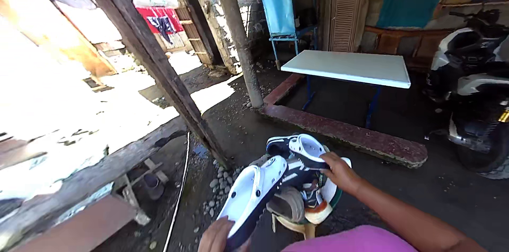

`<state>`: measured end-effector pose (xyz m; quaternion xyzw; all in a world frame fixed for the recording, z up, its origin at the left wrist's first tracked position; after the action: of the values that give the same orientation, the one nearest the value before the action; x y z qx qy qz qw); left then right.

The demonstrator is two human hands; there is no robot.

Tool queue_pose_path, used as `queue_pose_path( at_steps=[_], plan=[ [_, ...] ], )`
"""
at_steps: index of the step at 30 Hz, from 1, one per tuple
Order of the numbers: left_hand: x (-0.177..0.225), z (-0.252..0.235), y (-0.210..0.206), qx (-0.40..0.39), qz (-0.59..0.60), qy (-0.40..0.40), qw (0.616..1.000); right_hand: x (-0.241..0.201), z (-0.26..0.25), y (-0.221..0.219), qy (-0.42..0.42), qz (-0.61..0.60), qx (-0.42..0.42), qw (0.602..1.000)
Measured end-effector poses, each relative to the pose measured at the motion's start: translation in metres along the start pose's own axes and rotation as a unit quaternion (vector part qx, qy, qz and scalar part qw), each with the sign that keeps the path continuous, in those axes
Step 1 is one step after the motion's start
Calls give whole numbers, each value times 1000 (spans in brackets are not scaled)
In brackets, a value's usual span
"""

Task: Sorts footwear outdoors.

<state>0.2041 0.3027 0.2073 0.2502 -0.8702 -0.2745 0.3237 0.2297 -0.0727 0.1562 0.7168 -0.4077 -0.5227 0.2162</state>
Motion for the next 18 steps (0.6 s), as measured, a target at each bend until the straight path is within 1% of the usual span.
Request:
queue_pose_path(
  at_steps=[3,5,7,9,12,14,16,18],
  plan=[
    [-3,24,33,100,-59,26,993,9,11,24,-23,-112,94,989],
    [0,45,51,155,-83,64,982,17,19,40,-32,-219,131,966],
    [5,67,62,196,-92,99,971,21,26,58,-40,-337,148,929],
    [17,88,66,224,-79,134,962,28,36,74,-36,-428,153,890],
    [41,96,62,257,-32,169,951,34,53,99,-20,-490,147,859],
    [60,95,55,269,33,191,943,34,66,112,-7,-499,128,857],
    [81,93,46,280,94,196,935,31,79,125,9,-474,109,874],
    [104,89,37,277,91,148,945,24,91,139,37,-421,81,903]
  ],
)
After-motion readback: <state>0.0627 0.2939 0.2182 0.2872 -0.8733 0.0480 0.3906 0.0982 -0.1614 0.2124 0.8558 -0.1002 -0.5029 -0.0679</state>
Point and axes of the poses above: each hand's wrist, its own z-axis away from the middle knuckle, its own y-axis out of the back of the hand, x = y × z, the point moved 8 cm from there along -z, towards the middle knuckle, and after that the axes turned 4 degrees about x, right-handed, at the moved point
